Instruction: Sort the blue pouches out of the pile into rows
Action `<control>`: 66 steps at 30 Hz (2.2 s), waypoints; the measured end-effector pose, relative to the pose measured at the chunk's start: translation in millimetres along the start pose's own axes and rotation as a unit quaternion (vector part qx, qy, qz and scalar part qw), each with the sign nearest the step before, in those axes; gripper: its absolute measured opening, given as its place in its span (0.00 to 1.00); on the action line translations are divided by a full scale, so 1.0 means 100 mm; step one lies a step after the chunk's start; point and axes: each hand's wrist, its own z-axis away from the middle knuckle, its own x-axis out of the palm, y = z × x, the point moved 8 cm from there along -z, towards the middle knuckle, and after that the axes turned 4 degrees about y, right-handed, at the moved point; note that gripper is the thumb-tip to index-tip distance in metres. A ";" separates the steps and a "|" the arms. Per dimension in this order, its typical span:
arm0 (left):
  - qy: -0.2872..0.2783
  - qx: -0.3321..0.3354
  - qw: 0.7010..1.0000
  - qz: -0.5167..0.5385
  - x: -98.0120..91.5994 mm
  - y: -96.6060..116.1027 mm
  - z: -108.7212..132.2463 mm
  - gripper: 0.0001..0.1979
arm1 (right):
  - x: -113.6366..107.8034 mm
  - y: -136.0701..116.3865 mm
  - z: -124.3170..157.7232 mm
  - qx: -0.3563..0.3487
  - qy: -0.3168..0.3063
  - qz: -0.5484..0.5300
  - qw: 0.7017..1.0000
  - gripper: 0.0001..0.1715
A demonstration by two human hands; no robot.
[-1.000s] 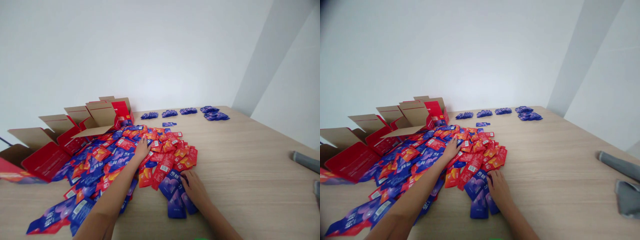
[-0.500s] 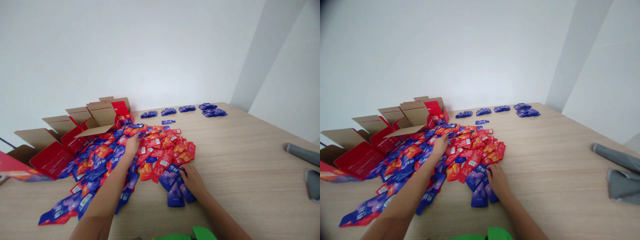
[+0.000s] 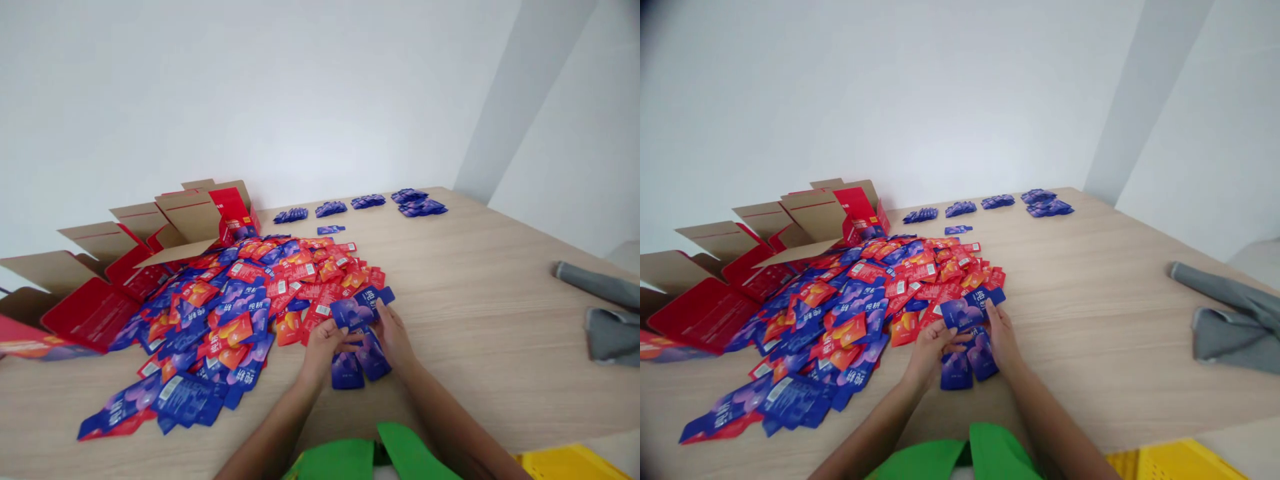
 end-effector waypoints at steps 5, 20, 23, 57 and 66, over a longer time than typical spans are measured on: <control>0.020 0.004 0.997 -0.075 -0.11 -0.07 -0.07 0.26 | 0.07 -0.02 -0.01 0.030 -0.033 -0.016 0.999 0.20; -0.016 0.012 0.931 -0.364 0.01 -0.09 0.14 0.26 | -0.07 0.01 -0.04 -0.022 -0.005 0.160 0.987 0.27; 0.041 0.127 0.883 -0.451 -0.16 0.24 0.09 0.25 | -0.12 0.01 -0.11 0.012 0.010 0.116 0.993 0.25; -0.013 0.194 0.863 -0.466 -0.04 0.05 0.32 0.08 | -0.44 -0.36 -0.30 -0.131 0.051 0.322 0.936 0.08; -0.122 0.198 0.729 -0.644 0.04 -0.34 0.39 0.34 | -0.60 -0.39 -0.41 -0.188 0.044 0.609 0.769 0.11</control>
